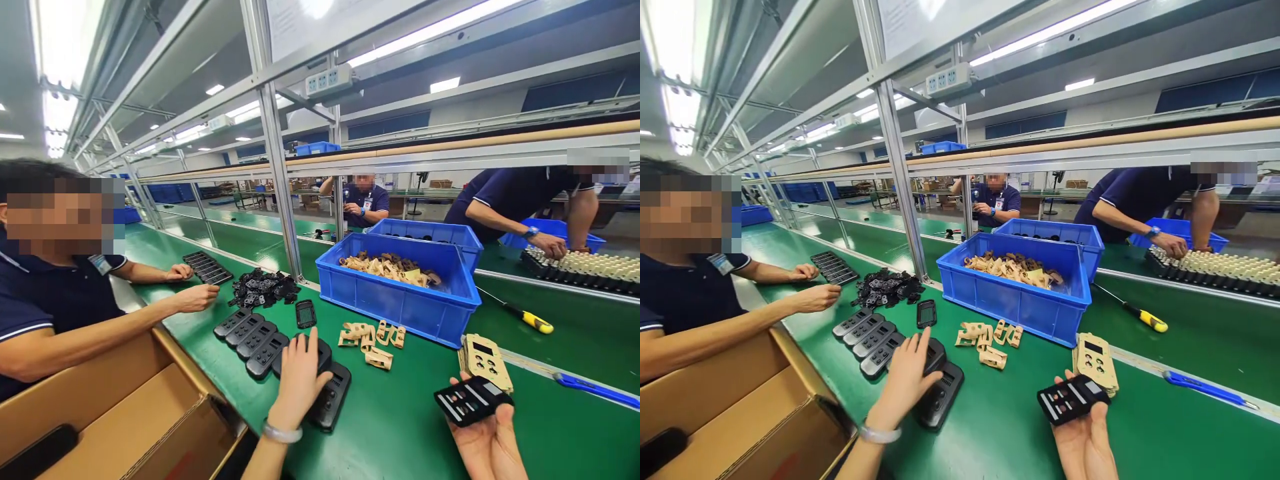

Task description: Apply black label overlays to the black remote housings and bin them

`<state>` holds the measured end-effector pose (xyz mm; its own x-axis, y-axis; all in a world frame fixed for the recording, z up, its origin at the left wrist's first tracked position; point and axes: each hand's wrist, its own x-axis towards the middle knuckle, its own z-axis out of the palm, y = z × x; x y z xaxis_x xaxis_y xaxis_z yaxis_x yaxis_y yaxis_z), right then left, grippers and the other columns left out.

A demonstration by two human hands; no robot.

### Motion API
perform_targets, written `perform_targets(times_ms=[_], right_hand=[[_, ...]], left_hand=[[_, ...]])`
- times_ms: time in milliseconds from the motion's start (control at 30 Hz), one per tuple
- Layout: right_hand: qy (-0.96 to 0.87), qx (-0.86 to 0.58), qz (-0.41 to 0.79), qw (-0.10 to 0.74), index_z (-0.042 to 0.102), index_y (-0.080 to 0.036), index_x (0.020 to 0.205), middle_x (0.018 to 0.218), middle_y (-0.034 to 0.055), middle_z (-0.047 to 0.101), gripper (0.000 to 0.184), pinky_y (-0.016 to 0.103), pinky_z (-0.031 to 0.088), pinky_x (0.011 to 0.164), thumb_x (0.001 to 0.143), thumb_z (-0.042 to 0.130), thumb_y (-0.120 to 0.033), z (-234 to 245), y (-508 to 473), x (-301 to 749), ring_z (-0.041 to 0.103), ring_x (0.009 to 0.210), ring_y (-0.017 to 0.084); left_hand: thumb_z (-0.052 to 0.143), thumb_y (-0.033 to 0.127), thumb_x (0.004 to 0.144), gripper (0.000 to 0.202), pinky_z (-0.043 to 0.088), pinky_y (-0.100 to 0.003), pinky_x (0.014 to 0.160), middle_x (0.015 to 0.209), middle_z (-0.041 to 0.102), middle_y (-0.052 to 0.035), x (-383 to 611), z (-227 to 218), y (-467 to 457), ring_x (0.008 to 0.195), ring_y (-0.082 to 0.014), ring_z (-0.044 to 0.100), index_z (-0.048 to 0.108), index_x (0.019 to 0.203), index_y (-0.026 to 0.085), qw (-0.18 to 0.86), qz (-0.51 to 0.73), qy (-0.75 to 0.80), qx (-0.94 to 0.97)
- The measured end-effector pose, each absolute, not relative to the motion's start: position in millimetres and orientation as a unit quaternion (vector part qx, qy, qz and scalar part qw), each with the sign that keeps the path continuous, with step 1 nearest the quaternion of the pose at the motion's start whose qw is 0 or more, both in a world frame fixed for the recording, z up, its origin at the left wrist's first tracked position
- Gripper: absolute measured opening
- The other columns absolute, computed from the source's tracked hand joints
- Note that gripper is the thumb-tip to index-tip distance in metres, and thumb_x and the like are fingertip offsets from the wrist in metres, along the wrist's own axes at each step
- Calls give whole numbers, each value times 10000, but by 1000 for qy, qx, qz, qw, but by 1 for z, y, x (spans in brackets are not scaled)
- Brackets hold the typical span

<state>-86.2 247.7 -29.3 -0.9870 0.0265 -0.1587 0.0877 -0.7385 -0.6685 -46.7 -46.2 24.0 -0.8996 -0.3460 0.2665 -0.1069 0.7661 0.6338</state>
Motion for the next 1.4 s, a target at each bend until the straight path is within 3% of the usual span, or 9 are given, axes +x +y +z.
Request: perform_targets(times_ms=[100,233,367,500,667,800,933,1033,1400], right_hand=[[364,77,-927,39,613,-350,1189,1223,-23,636,530,225,571,744,780,593,-687,-31,246,-81,616,1023,161],[356,79,-926,94,543,-340,1305,1058,21,696,733,236,576,714,705,596,-759,-31,246,-72,658,849,166],[360,53,-924,115,454,-382,1370,989,23,686,805,269,562,724,680,611,-765,-24,245,-63,633,821,170],[329,34,-934,135,426,-389,1384,936,19,659,792,237,531,653,702,622,-740,-16,244,-59,588,750,144],[297,33,-938,175,475,-367,1349,877,12,626,682,212,483,593,774,579,-718,-10,244,-59,541,689,126],[311,23,-929,201,504,-349,1319,822,-7,580,572,184,438,540,828,603,-626,-7,243,-56,483,620,99],[417,20,-889,189,506,-333,1300,735,-54,483,536,117,339,417,817,722,-420,-7,239,-54,357,500,50],[526,-14,-835,162,520,-307,1265,705,-79,399,492,112,294,329,828,696,-447,-12,237,-54,285,414,23],[670,-94,-721,152,549,-245,1220,764,-60,398,467,167,397,298,835,625,-498,-10,232,-48,422,365,29]], left_hand=[[656,165,672,766,304,-572,1031,1062,665,-187,-33,24,-65,1112,-394,563,396,1389,95,151,-231,-948,160],[662,272,711,815,444,-447,926,1193,566,-170,-23,25,-55,1079,-326,574,319,1432,109,169,-264,-940,132],[767,344,662,837,417,-431,997,1213,542,-120,-18,14,-20,1148,-302,532,412,1403,187,154,-440,-882,71],[708,434,764,609,339,-427,1094,1313,572,-125,-14,-7,17,1243,-289,496,548,1301,197,58,-697,-712,67],[775,329,743,489,426,-322,1007,1200,664,-114,-6,-18,51,1175,-237,566,613,1178,174,-23,-854,-507,117],[759,272,774,435,499,-265,818,1077,704,-103,1,-14,63,958,-188,655,593,1164,172,-75,-879,-452,131],[735,286,796,412,501,-271,802,1023,708,-94,5,-9,68,908,-185,660,586,1156,153,-95,-889,-424,146],[738,273,789,373,495,-291,850,992,709,-79,5,-7,70,959,-205,654,602,1117,159,-100,-902,-390,158],[715,272,810,353,486,-325,882,982,700,-80,7,-12,71,955,-211,657,596,1126,169,-118,-912,-363,151]])
